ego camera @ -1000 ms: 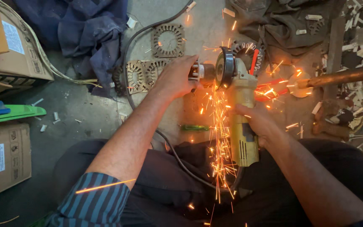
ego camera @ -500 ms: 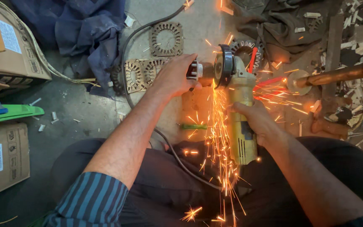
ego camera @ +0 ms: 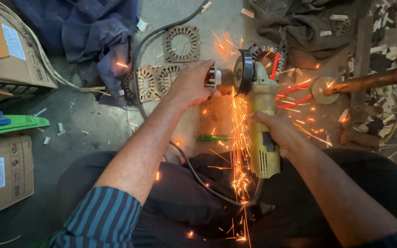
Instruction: The person sits on the floor and uses an angle grinder to grind a motor stator, producing sparks. They then hold the motor housing and strike it with a hammer, using pliers to help separate and remove the copper windings and stator components.
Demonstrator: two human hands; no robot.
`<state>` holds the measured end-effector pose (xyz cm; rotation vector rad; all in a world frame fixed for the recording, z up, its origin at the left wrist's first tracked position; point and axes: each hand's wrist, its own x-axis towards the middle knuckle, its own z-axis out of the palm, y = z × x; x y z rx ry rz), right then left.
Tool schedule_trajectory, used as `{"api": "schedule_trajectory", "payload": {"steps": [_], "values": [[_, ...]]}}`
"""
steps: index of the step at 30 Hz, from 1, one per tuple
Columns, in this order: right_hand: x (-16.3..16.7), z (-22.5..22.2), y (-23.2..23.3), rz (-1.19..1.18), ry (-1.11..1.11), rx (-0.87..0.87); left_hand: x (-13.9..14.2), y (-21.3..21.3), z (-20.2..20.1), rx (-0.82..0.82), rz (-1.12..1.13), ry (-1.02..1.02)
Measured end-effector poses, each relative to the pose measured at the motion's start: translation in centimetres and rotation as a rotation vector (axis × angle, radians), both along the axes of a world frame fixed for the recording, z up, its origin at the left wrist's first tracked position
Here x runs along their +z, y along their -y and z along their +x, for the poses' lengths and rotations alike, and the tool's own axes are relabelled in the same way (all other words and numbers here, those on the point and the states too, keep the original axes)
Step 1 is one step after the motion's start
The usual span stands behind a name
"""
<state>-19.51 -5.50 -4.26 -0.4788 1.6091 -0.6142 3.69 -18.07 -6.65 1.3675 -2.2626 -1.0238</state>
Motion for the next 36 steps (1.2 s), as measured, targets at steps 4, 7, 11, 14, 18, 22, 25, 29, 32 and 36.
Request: {"api": "schedule_trajectory", "payload": {"steps": [4,7,11,14,18,22,25,29,32,36], "values": [[-0.2,-0.2,-0.3,0.039,0.103,-0.042,0.1,-0.1,-0.2,0.011,-0.036,-0.031],[-0.1,-0.4,-0.5,0.051,0.088,-0.022,0.4,-0.1,-0.3,0.029,0.036,-0.041],[0.9,-1.8,-1.2,-0.123,0.176,-0.069,1.0,-0.8,-0.5,0.019,0.005,0.002],[2.2,-3.3,-2.4,-0.214,0.282,-0.166,2.0,-1.6,-0.5,-0.025,-0.156,-0.010],[3.8,-4.6,-3.7,-0.310,0.338,-0.263,6.6,-5.1,-0.8,0.080,-0.439,-0.006],[4.1,-4.4,-4.0,-0.344,0.261,-0.221,13.1,-18.9,-5.6,0.207,-0.211,-0.566],[4.1,-3.7,-4.3,-0.371,0.163,-0.193,15.3,-30.1,-13.0,-0.272,-0.510,-0.353],[4.3,-2.8,-5.6,-0.413,0.192,-0.213,13.8,-35.8,-16.6,-0.188,-0.624,-0.166],[4.7,-2.8,-6.4,-0.408,0.159,-0.232,12.3,-33.9,-12.5,-0.212,-0.495,-0.195],[4.8,-3.1,-6.3,-0.427,0.298,-0.257,13.6,-29.9,-5.9,0.127,-0.094,-0.368]]}}
